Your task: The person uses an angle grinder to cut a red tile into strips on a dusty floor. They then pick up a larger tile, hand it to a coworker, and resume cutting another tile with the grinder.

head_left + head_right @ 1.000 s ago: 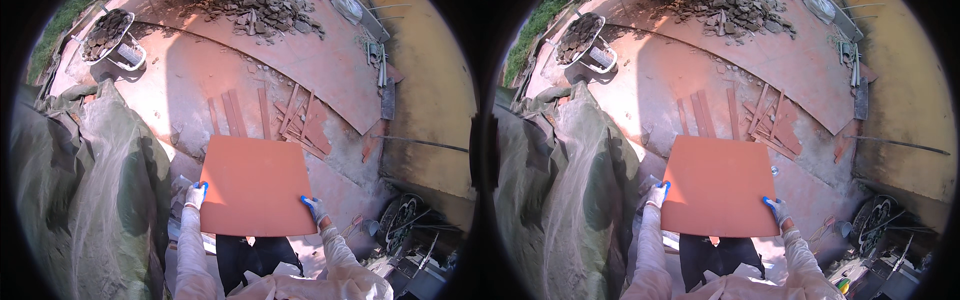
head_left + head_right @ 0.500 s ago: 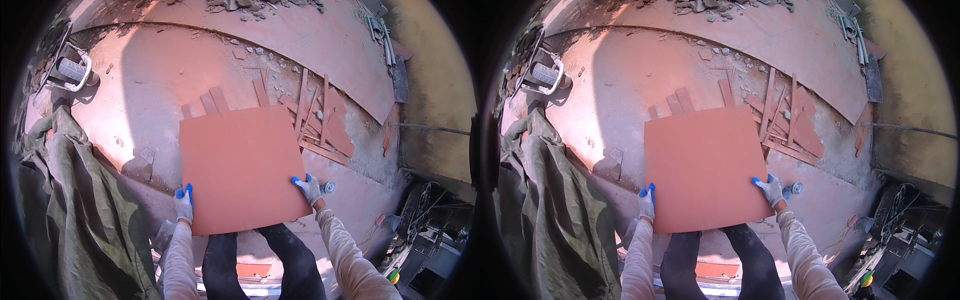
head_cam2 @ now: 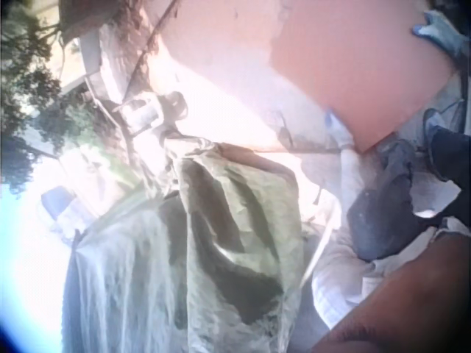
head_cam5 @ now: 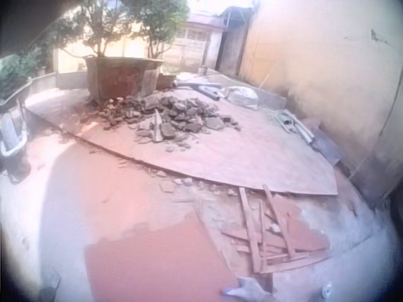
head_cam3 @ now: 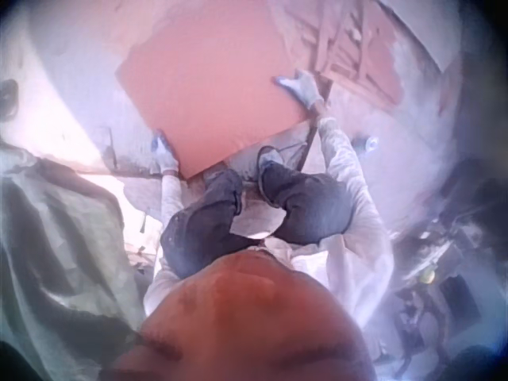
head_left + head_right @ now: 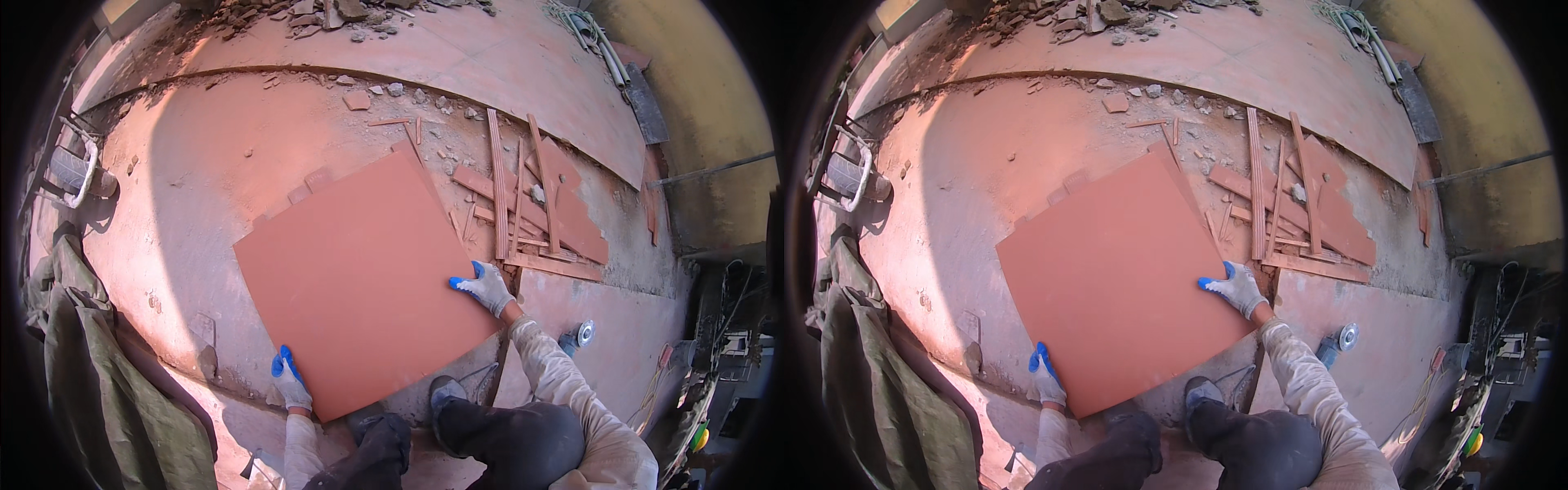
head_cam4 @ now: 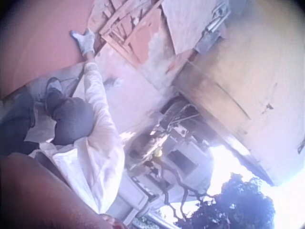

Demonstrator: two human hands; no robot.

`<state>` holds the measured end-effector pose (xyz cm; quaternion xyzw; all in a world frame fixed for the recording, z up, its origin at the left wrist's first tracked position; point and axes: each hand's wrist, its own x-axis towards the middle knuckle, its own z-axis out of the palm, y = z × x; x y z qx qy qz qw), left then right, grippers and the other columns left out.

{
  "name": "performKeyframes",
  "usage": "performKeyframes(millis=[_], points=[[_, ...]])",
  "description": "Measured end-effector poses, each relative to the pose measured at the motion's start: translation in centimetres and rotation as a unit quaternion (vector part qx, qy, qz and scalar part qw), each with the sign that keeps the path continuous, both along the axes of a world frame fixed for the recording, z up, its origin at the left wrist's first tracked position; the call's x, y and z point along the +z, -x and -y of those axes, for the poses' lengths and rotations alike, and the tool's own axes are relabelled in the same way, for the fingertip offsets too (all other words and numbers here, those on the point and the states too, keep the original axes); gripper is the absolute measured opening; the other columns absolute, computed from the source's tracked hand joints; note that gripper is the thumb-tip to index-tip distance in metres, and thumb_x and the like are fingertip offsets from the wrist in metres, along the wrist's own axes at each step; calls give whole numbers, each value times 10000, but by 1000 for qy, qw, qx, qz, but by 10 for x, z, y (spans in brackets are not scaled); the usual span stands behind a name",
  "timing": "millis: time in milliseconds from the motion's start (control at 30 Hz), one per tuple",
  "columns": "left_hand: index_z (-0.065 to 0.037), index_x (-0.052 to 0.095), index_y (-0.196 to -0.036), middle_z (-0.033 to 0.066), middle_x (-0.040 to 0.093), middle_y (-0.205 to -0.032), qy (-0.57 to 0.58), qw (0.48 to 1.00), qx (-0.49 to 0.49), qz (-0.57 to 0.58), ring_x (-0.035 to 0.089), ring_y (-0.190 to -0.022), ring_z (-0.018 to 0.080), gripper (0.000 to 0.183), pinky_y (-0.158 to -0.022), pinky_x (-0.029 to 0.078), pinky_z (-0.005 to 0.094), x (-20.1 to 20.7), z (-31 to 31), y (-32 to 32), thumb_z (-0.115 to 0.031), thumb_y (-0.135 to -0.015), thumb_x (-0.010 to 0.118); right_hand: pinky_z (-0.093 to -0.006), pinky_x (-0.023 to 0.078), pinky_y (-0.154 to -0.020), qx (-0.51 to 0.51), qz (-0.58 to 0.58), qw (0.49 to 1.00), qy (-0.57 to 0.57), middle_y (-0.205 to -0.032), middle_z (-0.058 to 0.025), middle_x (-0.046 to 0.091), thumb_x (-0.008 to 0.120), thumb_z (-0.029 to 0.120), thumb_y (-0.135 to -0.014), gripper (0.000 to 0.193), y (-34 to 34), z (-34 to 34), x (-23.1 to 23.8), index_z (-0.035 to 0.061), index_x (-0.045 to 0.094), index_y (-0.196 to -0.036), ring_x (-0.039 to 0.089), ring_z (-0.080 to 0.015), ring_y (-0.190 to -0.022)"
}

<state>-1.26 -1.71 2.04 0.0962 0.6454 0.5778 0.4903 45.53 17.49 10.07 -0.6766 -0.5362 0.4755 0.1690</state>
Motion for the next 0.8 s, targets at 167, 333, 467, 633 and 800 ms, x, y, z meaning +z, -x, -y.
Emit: performKeyframes(millis=[167,333,467,633,800], points=[[-31,726,-1153,33,752,-1127,-28,999,-5,-27,682,-978,125,319,-880,574,324,-18,14,13,-338,-1140,638,-374,601,-838,19,-24,999,-31,-1047,-120,822,902,446,-863,617,13,2,5,-35,767,-1225,760,-171,-941],[-80,695,-1011,-50,630,-907,3,995,-29,-96,550,-808,78,296,-715,477,296,-36,9,15,-337,-1144,636,-407,602,-829,9,2,1000,-20,-1022,-168,820,897,511,-842,650,10,6,11,-38,782,-1170,785,-247,-921],[-94,660,-914,-68,553,-789,80,981,-49,-169,480,-698,74,362,-617,423,316,-26,1,16,-374,-1142,633,-413,609,-817,-1,14,999,-36,-1002,-177,822,898,507,-836,652,2,13,8,-48,786,-1161,795,-251,-917],[-61,660,-911,-21,561,-737,163,905,-140,-367,495,-651,96,423,-571,407,338,-25,-7,17,-431,-1115,659,-397,615,-830,-11,-19,999,-30,-1026,-167,831,890,485,-849,630,0,7,0,-27,788,-1202,802,-246,-905],[-42,703,-1001,151,711,-842,224,777,-204,-553,655,-720,340,331,-693,514,496,-18,-29,20,-367,-1062,710,-413,613,-818,-13,18,999,-25,-1004,-176,826,893,479,-841,630,-3,-11,-5,-32,783,-1194,804,-282,-895]])
